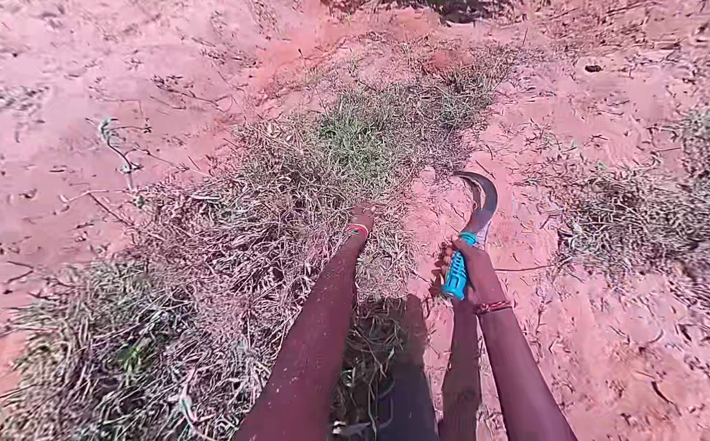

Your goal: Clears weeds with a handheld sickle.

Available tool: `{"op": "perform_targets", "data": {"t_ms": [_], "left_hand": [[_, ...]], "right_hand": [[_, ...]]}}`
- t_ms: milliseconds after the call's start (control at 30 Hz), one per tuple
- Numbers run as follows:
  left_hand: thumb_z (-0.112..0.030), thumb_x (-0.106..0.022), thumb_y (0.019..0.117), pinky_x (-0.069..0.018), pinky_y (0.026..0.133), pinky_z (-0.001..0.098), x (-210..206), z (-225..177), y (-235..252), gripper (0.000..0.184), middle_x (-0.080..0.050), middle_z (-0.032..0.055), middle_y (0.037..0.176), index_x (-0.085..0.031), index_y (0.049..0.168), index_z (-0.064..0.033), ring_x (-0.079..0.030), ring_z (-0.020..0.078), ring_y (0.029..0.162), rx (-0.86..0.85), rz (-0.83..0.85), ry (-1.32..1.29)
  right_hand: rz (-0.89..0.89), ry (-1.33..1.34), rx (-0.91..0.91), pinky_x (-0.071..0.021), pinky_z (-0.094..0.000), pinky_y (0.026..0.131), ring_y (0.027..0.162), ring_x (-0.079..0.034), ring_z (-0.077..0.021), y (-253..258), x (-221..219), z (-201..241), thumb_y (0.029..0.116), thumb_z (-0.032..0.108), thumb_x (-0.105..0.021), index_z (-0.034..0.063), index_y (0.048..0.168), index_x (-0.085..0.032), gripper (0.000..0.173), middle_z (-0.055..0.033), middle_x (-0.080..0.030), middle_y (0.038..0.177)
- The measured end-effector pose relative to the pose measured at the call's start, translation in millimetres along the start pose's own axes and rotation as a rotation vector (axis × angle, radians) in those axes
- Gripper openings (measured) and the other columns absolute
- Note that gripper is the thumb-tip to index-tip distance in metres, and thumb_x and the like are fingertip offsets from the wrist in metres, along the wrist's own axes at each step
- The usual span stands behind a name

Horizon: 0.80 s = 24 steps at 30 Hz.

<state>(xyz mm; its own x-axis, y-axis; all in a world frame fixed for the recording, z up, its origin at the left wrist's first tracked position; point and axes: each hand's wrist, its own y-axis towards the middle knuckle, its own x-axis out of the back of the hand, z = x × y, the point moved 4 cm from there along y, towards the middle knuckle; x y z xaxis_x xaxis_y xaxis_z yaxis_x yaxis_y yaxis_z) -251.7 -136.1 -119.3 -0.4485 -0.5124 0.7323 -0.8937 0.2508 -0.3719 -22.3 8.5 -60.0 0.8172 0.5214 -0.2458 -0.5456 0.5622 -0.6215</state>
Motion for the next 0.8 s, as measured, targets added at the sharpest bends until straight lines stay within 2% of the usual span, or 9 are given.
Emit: {"op": "perform_targets", "data": {"t_ms": [67, 100, 167, 367, 500, 600, 667, 733, 800], "left_hand": [[-0.026, -0.046, 0.1106, -0.0330, 0.118, 0.0585, 7.0, -15.2, -15.6, 0.047, -0.054, 0.0350, 0.142, -0.051, 0.145, 0.0059, -0.049, 0.0494, 0.138, -0.042, -0.115, -0.046], [-0.023, -0.040, 0.1128, -0.0263, 0.122, 0.0551, 23.8, -36.3, -29.6, 0.048, -0.044, 0.0318, 0.154, -0.041, 0.152, 0.0050, -0.038, 0.0452, 0.147, 0.052, 0.070, -0.034], [-0.015, -0.043, 0.1116, -0.0237, 0.124, 0.0528, 27.9, -50.7, -47.2, 0.045, -0.042, 0.0304, 0.156, -0.042, 0.151, 0.0070, -0.035, 0.0421, 0.150, 0.139, 0.126, -0.142], [-0.022, -0.045, 0.1112, -0.0305, 0.122, 0.0506, 2.5, -9.0, -1.3, 0.047, -0.046, 0.0289, 0.153, -0.045, 0.150, 0.0042, -0.043, 0.0397, 0.146, -0.002, 0.126, -0.182], [-0.020, -0.049, 0.1084, -0.0331, 0.121, 0.0461, -5.5, 3.5, 28.0, 0.043, -0.054, 0.0276, 0.147, -0.055, 0.141, 0.0068, -0.049, 0.0366, 0.142, -0.050, 0.055, -0.210], [-0.028, -0.044, 0.1118, -0.0313, 0.123, 0.0475, -35.0, 23.0, 19.8, 0.049, -0.046, 0.0185, 0.157, -0.042, 0.155, -0.0037, -0.042, 0.0312, 0.148, 0.120, 0.207, -0.107], [-0.028, -0.055, 0.1067, -0.0490, 0.107, 0.0527, -48.5, 37.6, 16.8, 0.045, -0.064, 0.0280, 0.132, -0.058, 0.137, 0.0057, -0.063, 0.0403, 0.124, -0.140, -0.140, -0.178], [-0.022, -0.050, 0.1098, -0.0358, 0.120, 0.0451, 3.0, 3.2, 3.9, 0.043, -0.056, 0.0234, 0.146, -0.052, 0.144, 0.0036, -0.051, 0.0327, 0.140, -0.034, 0.108, -0.180], [-0.019, -0.049, 0.1099, -0.0315, 0.122, 0.0407, 15.6, -12.6, 1.6, 0.042, -0.055, 0.0226, 0.148, -0.052, 0.144, 0.0047, -0.048, 0.0298, 0.144, -0.007, 0.187, -0.185]], "right_hand": [[-0.033, -0.047, -0.029, -0.0520, -0.0278, 0.047, 0.050, -0.055, -0.0122, 13.5, -19.4, -1.7, 0.1085, 0.016, -0.044, 0.0028, 0.108, -0.048, 0.014, -0.0042, -0.053, 0.069], [-0.054, -0.085, -0.008, -0.0519, -0.0260, 0.046, 0.049, -0.054, -0.0107, 5.9, -21.8, -6.7, 0.1091, 0.016, -0.043, 0.0022, 0.113, -0.047, 0.014, -0.0038, -0.053, 0.070], [-0.099, -0.232, 0.022, -0.0517, -0.0265, 0.045, 0.048, -0.054, -0.0112, -13.8, -12.7, -21.9, 0.1087, 0.015, -0.046, -0.0021, 0.125, -0.045, 0.024, -0.0062, -0.053, 0.074], [0.124, -0.714, -0.053, -0.0512, -0.0261, 0.050, 0.052, -0.056, -0.0097, 56.3, -53.5, 17.0, 0.1006, 0.005, -0.054, -0.0009, 0.123, -0.049, 0.024, -0.0037, -0.057, 0.075], [0.216, -1.269, -0.010, -0.0517, -0.0493, 0.085, 0.095, -0.065, -0.0290, 99.9, -127.9, 31.6, 0.0988, 0.017, -0.060, -0.0041, 0.134, -0.052, 0.042, -0.0218, -0.064, 0.112], [0.175, -1.375, 0.003, -0.0502, -0.0561, 0.093, 0.106, -0.065, -0.0369, 79.9, -96.1, 7.1, 0.0968, 0.020, -0.066, -0.0038, 0.140, -0.048, 0.053, -0.0268, -0.063, 0.120], [0.136, -1.403, 0.005, -0.0509, -0.0561, 0.090, 0.104, -0.065, -0.0366, 63.4, -81.7, 7.9, 0.0989, 0.022, -0.062, -0.0019, 0.142, -0.046, 0.052, -0.0258, -0.064, 0.118], [0.116, -1.389, 0.010, -0.0499, -0.0564, 0.090, 0.105, -0.065, -0.0376, 54.8, -87.5, 5.7, 0.1006, 0.021, -0.060, -0.0021, 0.143, -0.045, 0.050, -0.0270, -0.063, 0.118], [0.077, -1.375, 0.009, -0.0511, -0.0561, 0.088, 0.103, -0.066, -0.0373, 55.0, -86.9, 2.1, 0.0997, 0.019, -0.060, -0.0015, 0.142, -0.046, 0.049, -0.0267, -0.063, 0.117]]}}
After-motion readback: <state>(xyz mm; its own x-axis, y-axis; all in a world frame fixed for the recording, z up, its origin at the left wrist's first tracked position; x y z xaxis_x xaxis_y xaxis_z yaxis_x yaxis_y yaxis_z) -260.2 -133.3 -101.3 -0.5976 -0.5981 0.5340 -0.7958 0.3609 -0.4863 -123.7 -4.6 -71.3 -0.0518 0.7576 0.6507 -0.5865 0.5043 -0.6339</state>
